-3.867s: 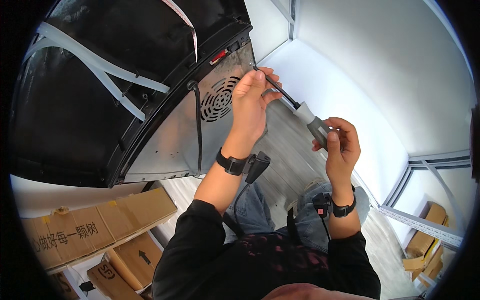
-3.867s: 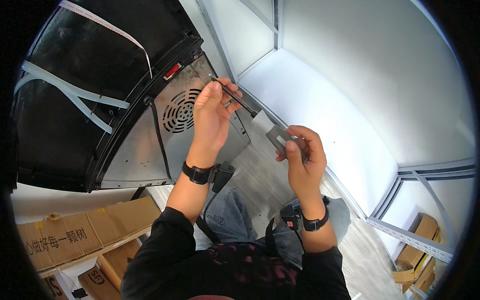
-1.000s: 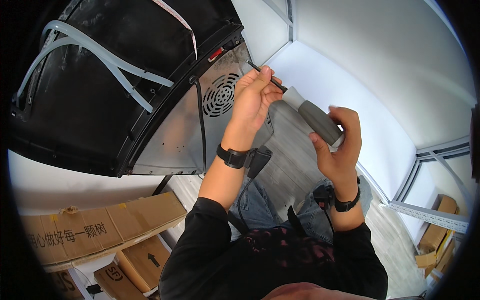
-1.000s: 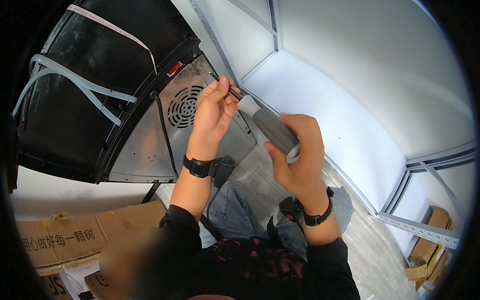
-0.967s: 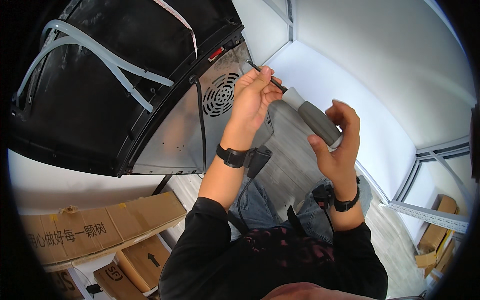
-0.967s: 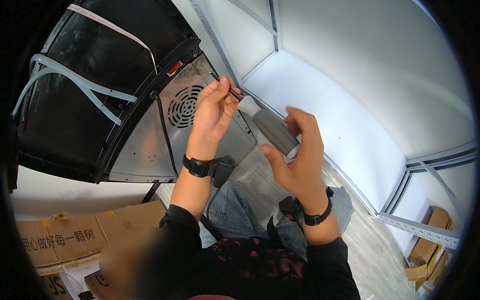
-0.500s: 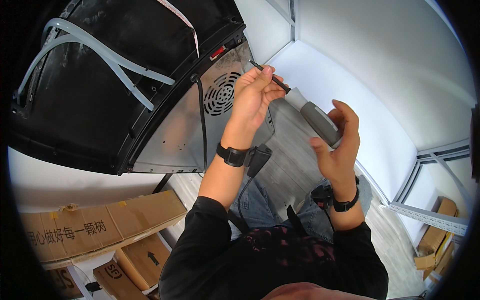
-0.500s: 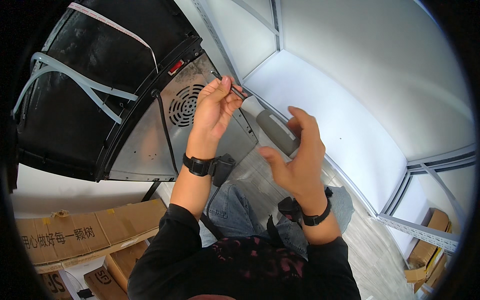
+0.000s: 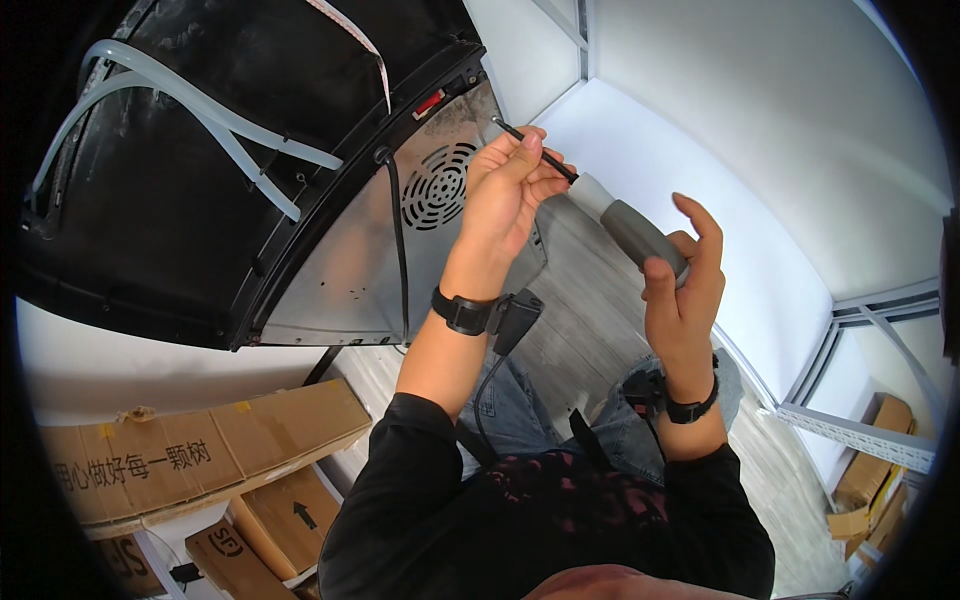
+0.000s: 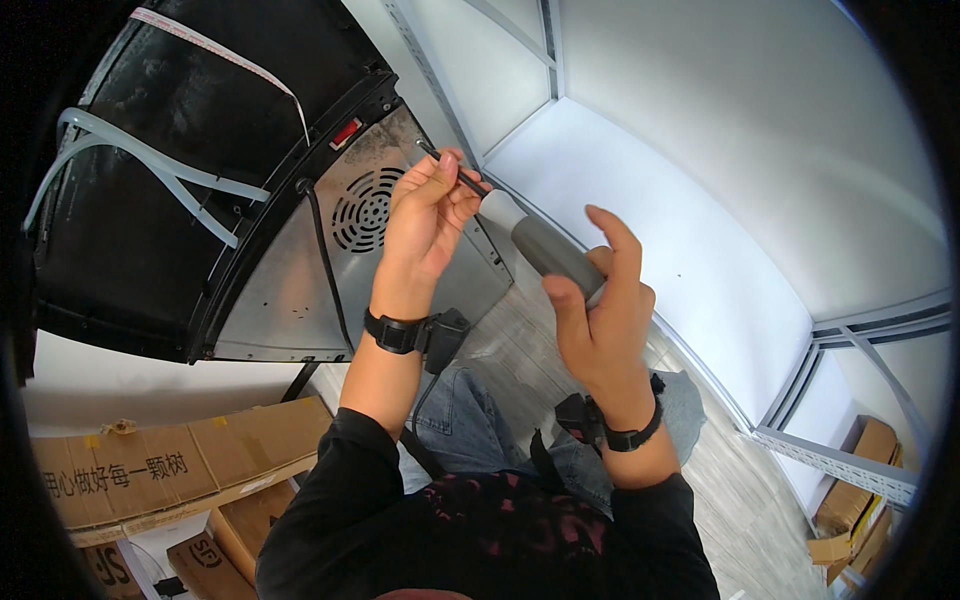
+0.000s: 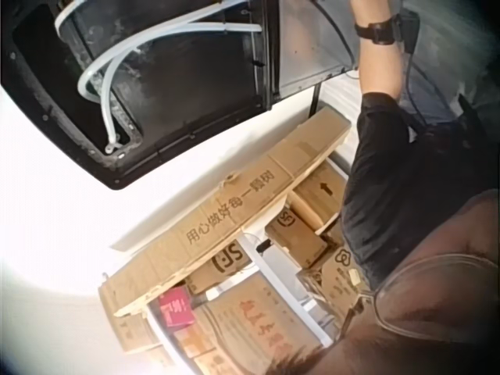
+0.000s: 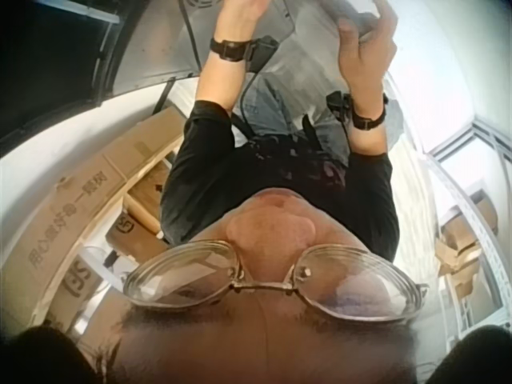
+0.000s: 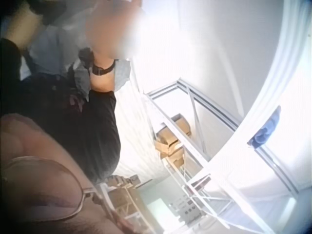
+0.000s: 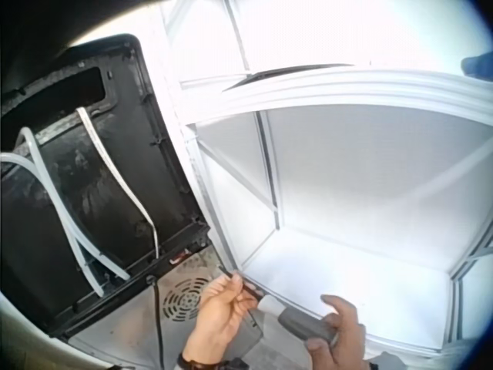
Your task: The person uses a screwdriver to remove screws from the back panel of a black electronic device, then removes the panel to expose the internal components. The person continues to unscrew additional fasteners from the device's chassis.
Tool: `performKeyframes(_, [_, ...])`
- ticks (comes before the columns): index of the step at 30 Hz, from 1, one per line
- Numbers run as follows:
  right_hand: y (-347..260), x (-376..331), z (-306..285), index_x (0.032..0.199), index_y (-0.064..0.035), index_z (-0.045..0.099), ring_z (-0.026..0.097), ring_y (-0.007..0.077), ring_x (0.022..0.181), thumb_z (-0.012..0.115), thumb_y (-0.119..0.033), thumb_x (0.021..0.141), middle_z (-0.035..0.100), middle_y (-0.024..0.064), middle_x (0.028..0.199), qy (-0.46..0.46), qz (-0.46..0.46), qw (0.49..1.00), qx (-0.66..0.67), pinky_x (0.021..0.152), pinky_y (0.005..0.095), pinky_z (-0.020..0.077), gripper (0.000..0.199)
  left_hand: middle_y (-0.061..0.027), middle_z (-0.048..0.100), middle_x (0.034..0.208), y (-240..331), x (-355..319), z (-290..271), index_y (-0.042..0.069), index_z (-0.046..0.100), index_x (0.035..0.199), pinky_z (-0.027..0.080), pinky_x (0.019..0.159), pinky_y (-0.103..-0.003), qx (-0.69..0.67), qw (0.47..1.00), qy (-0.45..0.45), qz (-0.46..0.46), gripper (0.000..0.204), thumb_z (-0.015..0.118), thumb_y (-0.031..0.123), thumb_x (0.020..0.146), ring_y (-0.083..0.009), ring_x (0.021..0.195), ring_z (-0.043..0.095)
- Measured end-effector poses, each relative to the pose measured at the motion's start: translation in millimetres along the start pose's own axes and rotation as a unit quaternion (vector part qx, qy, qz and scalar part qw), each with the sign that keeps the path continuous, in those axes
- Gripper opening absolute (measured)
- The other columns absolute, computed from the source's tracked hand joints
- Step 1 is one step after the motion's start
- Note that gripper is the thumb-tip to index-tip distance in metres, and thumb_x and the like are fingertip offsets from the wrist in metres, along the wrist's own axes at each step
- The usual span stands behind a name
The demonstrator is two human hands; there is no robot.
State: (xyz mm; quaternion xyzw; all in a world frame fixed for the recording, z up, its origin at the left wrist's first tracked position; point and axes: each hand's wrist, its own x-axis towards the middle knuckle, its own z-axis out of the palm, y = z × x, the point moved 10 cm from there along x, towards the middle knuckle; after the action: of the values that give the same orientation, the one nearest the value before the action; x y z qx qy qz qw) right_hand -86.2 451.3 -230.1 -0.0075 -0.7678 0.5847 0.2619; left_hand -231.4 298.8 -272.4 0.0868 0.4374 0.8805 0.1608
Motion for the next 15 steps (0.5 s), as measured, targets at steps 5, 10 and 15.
performKeyframes(5, [-28,0,-2,0.126,-0.0005,0.04,0.06,0.0185,0.071,0.074,-0.012,0.076,0.059,0.0133,0.078,0.052,-0.196,0.974,-0.1,0.065,0.0286,0.0461,0.061,-0.0089,0.064,0.078,1,-3,6,0.003,0.057,0.092,0.054,0.058,-0.023,-0.005,1.0,0.012,-0.012,0.015,0.051,0.016,0.095,-0.016,0.072,0.065])
performKeyframes(10, [-22,1,3,0.122,-0.0008,0.042,0.06,0.0188,0.067,0.073,-0.007,0.076,0.059,0.0129,0.075,0.039,-0.119,0.992,-0.021,0.062,0.0272,0.0454,0.055,-0.0085,0.064,0.08,-3,-1,-1,0.003,0.057,0.095,0.054,0.057,-0.023,0.009,1.0,-0.016,-0.004,0.014,0.051,0.015,0.095,-0.0136,0.07,0.065])
performKeyframes(15, [-7,-1,1,0.121,-0.0016,0.042,0.059,0.0184,0.061,0.072,-0.006,0.077,0.058,0.0116,0.067,0.01,-0.029,0.997,-0.065,0.056,0.0263,0.0438,0.054,-0.0081,0.063,0.077,-1,-4,7,0.003,0.056,0.091,0.054,0.058,-0.024,-0.004,1.0,0.019,-0.015,0.014,0.053,0.017,0.094,-0.0148,0.067,0.065])
